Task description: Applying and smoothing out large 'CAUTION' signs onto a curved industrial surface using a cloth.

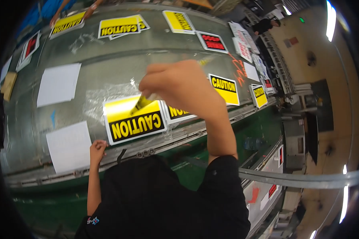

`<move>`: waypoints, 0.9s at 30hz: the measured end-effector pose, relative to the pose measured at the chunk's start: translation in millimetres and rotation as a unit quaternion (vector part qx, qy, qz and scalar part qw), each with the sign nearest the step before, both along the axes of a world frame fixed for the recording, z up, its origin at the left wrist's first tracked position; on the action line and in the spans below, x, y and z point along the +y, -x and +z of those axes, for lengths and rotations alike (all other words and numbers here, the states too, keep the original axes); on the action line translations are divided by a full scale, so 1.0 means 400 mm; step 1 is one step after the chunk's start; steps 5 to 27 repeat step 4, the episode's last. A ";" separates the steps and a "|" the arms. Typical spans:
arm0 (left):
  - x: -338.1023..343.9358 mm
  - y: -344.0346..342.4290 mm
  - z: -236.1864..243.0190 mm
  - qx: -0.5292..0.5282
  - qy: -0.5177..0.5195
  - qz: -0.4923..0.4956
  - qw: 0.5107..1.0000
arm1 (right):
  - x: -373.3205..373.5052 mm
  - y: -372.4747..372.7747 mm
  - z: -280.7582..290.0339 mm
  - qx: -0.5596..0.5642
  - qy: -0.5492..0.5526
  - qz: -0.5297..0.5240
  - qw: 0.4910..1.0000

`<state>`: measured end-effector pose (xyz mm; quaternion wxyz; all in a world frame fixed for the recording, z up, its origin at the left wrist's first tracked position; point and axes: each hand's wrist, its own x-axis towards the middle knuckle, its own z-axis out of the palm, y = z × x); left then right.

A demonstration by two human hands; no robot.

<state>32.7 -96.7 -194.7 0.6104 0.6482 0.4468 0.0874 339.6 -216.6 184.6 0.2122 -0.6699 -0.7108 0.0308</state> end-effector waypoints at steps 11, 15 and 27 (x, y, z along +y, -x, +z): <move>0.022 -0.106 0.098 -0.173 0.181 0.083 0.965 | -0.140 -0.074 0.031 0.139 -0.179 -0.189 0.956; 0.022 -0.106 0.098 -0.173 0.181 0.083 0.965 | -0.140 -0.074 0.031 0.139 -0.179 -0.189 0.956; 0.022 -0.106 0.098 -0.173 0.181 0.083 0.965 | -0.140 -0.074 0.031 0.139 -0.179 -0.189 0.956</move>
